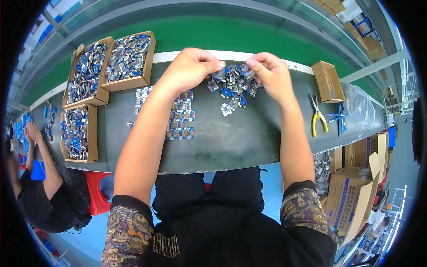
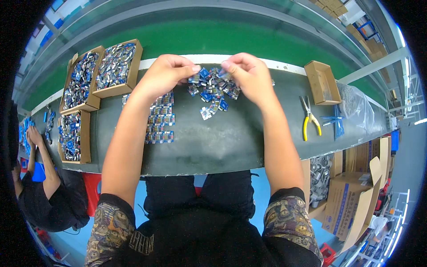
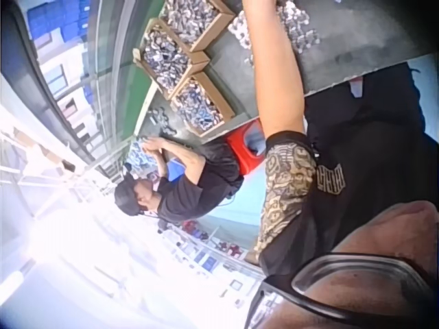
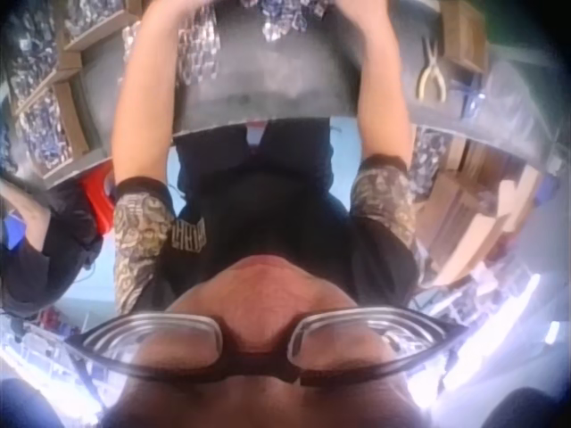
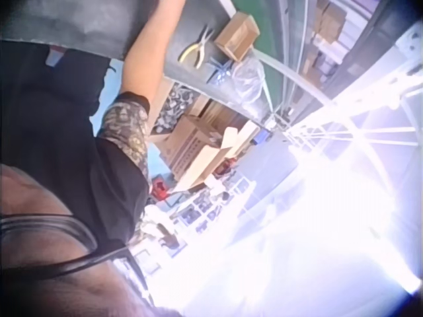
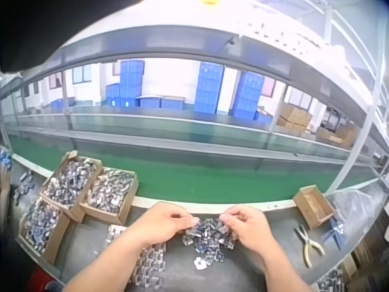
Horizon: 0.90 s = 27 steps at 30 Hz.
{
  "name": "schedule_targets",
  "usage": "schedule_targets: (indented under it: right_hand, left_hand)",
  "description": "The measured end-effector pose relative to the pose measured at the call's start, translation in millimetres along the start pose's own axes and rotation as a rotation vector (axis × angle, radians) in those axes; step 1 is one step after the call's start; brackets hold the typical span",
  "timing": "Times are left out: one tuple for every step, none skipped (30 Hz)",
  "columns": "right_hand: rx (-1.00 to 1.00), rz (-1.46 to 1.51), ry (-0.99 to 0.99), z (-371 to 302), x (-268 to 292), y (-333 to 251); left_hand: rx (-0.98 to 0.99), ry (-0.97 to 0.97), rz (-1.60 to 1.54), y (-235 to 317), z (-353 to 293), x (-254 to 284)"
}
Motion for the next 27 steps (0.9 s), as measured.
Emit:
schedule_targets:
  right_hand:
    - [-0.001, -0.036, 0.057, 1, 10, 3]
    - [-0.032, -0.161, 0.096, 0, 18, 9]
    - [-0.063, -0.286, 0.136, -1, 26, 12]
    - [-0.060, -0.286, 0.137, -1, 27, 11]
    - [-0.125, -0.424, 0.149, -2, 28, 10]
    - [-0.189, -0.560, 0.163, -3, 29, 10]
    - [-0.184, -0.560, 0.168, -3, 29, 10]
    - [-0.131, -0.586, 0.219, -2, 29, 8]
    - [-0.075, -0.609, 0.271, -2, 29, 4]
    - [-0.069, -0.601, 0.278, -1, 28, 5]
    - [-0.028, -0.595, 0.329, -2, 29, 2]
    - [0.014, -0.586, 0.380, -3, 30, -2]
    - [0.027, -0.561, 0.382, -3, 27, 0]
    - [0.035, -0.569, 0.405, -4, 32, -1]
    - [0.045, -0.577, 0.426, -4, 36, -2]
    - [0.075, -0.580, 0.480, -6, 44, 2]
    - [0.102, -0.585, 0.529, -10, 52, 5]
    - [0.122, -0.554, 0.577, -13, 56, 2]
    - [0.113, -0.430, 0.609, -16, 60, 6]
    - [0.156, -0.448, 0.647, -14, 59, 7]
    - [0.184, -0.487, 0.713, -21, 68, 8]
    - [0.210, -0.461, 0.691, -15, 65, 8]
    - [0.201, -0.425, 0.725, -18, 65, 9]
    - [0.190, -0.390, 0.756, -20, 66, 10]
    - [0.197, -0.377, 0.747, -20, 66, 5]
    - [0.231, -0.421, 0.745, -20, 65, -3]
    - [0.265, -0.467, 0.743, -21, 61, -10]
  left_hand:
    - [-0.002, -0.001, 0.001, -2, 0, 4]
    - [0.064, 0.080, 0.222, -5, -1, 12]
    - [0.129, 0.161, 0.443, -6, -1, 18]
    - [0.124, 0.215, 0.439, -8, -2, 20]
    - [0.121, 0.217, 0.441, -10, -2, 21]
    - [0.129, 0.221, 0.491, -11, -2, 22]
    - [0.135, 0.225, 0.543, -11, -1, 23]
    - [0.130, 0.227, 0.550, -11, -2, 24]
    - [0.074, 0.248, 0.542, -6, -4, 26]
    - [0.021, 0.265, 0.537, 5, -10, 25]
    - [0.020, 0.267, 0.553, 15, -13, 25]
    - [-0.068, 0.245, 0.475, 30, -15, 21]
    - [-0.146, 0.223, 0.404, 46, -22, 17]
    - [-0.256, 0.165, 0.266, 63, -28, 12]
    - [-0.360, 0.084, 0.122, 81, -40, 4]
    - [-0.472, -0.018, -0.071, 104, -53, -11]
    - [-0.543, -0.107, -0.098, 131, -74, -25]
    - [-0.626, -0.177, -0.172, 152, -98, -42]
    - [-0.683, -0.390, -0.272, 172, -121, -58]
    - [-0.789, -0.445, -0.417, 181, -148, -74]
    - [-0.898, -0.691, -0.224, 203, -168, -82]
    - [-1.040, -0.816, -0.269, 218, -191, -95]
    - [-1.211, -0.823, -0.148, 236, -216, -103]
    - [-1.204, -0.807, -0.133, 250, -234, -110]
    - [-1.304, -0.746, -0.074, 266, -256, -116]
    - [-1.404, -0.686, -0.019, 279, -276, -124]
    - [-1.503, -0.624, 0.035, 290, -296, -132]
Point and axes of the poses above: each hand's wrist, its own z-axis towards the middle knuckle, its own x-axis out of the back of the hand, y = z × x, the point moved 6 cm from there along z, towards the middle knuckle, and after that the axes turned 14 degrees about -y, right-handed, at the moved point
